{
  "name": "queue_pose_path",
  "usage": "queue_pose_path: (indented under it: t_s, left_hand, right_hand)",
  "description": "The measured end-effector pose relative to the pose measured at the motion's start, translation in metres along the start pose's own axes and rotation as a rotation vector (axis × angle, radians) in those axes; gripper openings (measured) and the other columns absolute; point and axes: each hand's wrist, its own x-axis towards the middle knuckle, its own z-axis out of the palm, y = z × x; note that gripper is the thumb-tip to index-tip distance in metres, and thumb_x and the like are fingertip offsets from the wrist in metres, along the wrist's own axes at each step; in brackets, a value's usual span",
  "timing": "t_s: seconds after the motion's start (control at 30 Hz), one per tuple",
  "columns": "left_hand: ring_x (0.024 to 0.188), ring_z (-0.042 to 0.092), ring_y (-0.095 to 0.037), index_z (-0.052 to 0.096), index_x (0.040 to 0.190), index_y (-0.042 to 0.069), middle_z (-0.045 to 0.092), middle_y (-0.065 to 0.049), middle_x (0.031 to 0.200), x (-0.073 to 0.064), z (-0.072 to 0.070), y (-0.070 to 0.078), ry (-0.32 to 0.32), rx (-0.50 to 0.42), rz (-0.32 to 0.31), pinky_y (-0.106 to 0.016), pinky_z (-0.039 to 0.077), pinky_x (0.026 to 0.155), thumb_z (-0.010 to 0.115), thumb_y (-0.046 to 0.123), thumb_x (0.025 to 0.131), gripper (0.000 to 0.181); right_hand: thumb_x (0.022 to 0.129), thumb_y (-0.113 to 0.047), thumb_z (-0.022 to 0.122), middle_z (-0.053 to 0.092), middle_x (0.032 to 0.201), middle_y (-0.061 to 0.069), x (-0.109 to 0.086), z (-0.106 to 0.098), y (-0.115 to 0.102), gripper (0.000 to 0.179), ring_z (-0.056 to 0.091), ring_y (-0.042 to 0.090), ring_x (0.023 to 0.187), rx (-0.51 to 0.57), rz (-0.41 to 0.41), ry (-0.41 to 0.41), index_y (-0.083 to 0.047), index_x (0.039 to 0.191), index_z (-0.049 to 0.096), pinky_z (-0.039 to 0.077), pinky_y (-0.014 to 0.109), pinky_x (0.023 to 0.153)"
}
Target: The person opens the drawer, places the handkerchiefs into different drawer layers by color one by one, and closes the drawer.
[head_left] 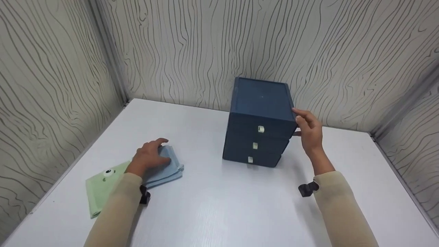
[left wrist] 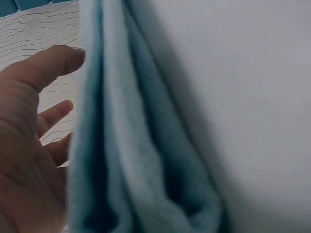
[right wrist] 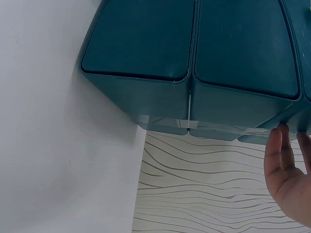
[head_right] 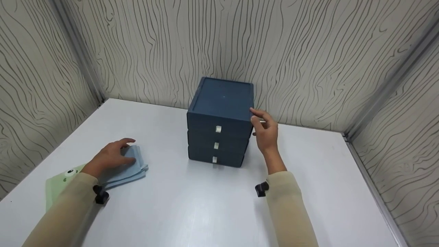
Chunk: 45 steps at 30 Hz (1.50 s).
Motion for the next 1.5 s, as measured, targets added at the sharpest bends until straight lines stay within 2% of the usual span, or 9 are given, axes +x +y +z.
queue_pose_path:
  t_s: [0.27, 0.53, 0.67, 0.83, 0.97, 1.07, 1.27, 1.5]
  left_hand:
    - [0.12, 0.048, -0.033, 0.049, 0.138, 0.019, 0.056, -0.013, 0.129, -0.0011, 0.0013, -0.0023, 0.023, 0.018, 0.045, -0.06, 0.032, 0.102, 0.07, 0.037, 0.078, 0.067]
    - [0.122, 0.048, -0.03, 0.049, 0.137, 0.022, 0.054, -0.011, 0.132, -0.0005, 0.0023, -0.002, 0.033, 0.001, 0.028, -0.059, 0.032, 0.106, 0.074, 0.036, 0.077, 0.066]
    - [0.121, 0.049, -0.03, 0.049, 0.137, 0.022, 0.054, -0.01, 0.13, -0.0007, 0.0021, -0.0026, 0.045, -0.01, 0.024, -0.057, 0.036, 0.104, 0.076, 0.035, 0.076, 0.067]
    - [0.124, 0.049, -0.034, 0.047, 0.139, 0.021, 0.052, -0.013, 0.136, -0.0014, 0.002, -0.0035, 0.029, -0.032, -0.022, -0.057, 0.04, 0.103, 0.075, 0.035, 0.078, 0.069]
    - [0.12, 0.049, -0.035, 0.048, 0.138, 0.024, 0.052, -0.014, 0.134, -0.0017, 0.0026, -0.0039, 0.028, -0.02, -0.043, -0.058, 0.041, 0.1, 0.073, 0.036, 0.079, 0.065]
    - [0.117, 0.049, -0.034, 0.05, 0.135, 0.027, 0.053, -0.013, 0.132, -0.0014, 0.0025, -0.0039, 0.039, -0.016, -0.03, -0.058, 0.042, 0.099, 0.071, 0.034, 0.081, 0.058]
    - [0.124, 0.05, -0.032, 0.052, 0.132, 0.028, 0.055, -0.011, 0.135, 0.0017, 0.0006, -0.0031, 0.037, -0.038, 0.015, -0.056, 0.039, 0.104, 0.066, 0.031, 0.085, 0.049]
    - [0.126, 0.049, -0.032, 0.052, 0.132, 0.026, 0.054, -0.01, 0.136, 0.0013, 0.0002, -0.0027, 0.031, -0.059, 0.003, -0.056, 0.038, 0.105, 0.065, 0.031, 0.086, 0.048]
  right_hand:
    - [0.097, -0.018, 0.05, 0.06, 0.095, -0.005, -0.0014, 0.0009, 0.0006, 0.033, 0.061, 0.008, 0.072, 0.007, -0.013, -0.003, -0.006, 0.124, 0.063, 0.054, 0.023, 0.057]
    - [0.097, -0.019, 0.05, 0.061, 0.102, -0.004, -0.0015, 0.0004, 0.0011, 0.033, 0.063, 0.009, 0.075, 0.004, -0.007, 0.001, -0.007, 0.124, 0.064, 0.055, 0.023, 0.058]
    - [0.096, -0.018, 0.051, 0.062, 0.102, -0.004, -0.0015, 0.0006, 0.0017, 0.033, 0.064, 0.009, 0.075, 0.016, -0.004, 0.002, -0.007, 0.124, 0.064, 0.055, 0.022, 0.057]
    - [0.096, -0.017, 0.05, 0.062, 0.104, -0.005, -0.0008, 0.0007, 0.0026, 0.033, 0.065, 0.008, 0.076, 0.036, 0.011, -0.002, -0.005, 0.125, 0.062, 0.055, 0.023, 0.057]
    - [0.097, -0.017, 0.049, 0.062, 0.105, -0.005, -0.0012, 0.0006, 0.0028, 0.033, 0.064, 0.009, 0.077, 0.017, 0.01, -0.005, -0.007, 0.125, 0.063, 0.055, 0.023, 0.058]
    - [0.097, -0.018, 0.049, 0.062, 0.103, -0.005, -0.001, 0.0003, 0.0028, 0.032, 0.064, 0.009, 0.076, 0.008, 0.008, -0.003, -0.008, 0.124, 0.064, 0.055, 0.023, 0.058]
    - [0.097, -0.016, 0.05, 0.062, 0.097, -0.006, -0.0018, 0.001, -0.0053, 0.033, 0.063, 0.007, 0.07, 0.032, 0.021, -0.003, -0.004, 0.125, 0.063, 0.054, 0.022, 0.055]
    - [0.097, -0.017, 0.051, 0.064, 0.094, -0.005, 0.0005, -0.0002, 0.0023, 0.031, 0.063, 0.008, 0.07, 0.024, -0.002, 0.0, -0.006, 0.123, 0.064, 0.054, 0.023, 0.055]
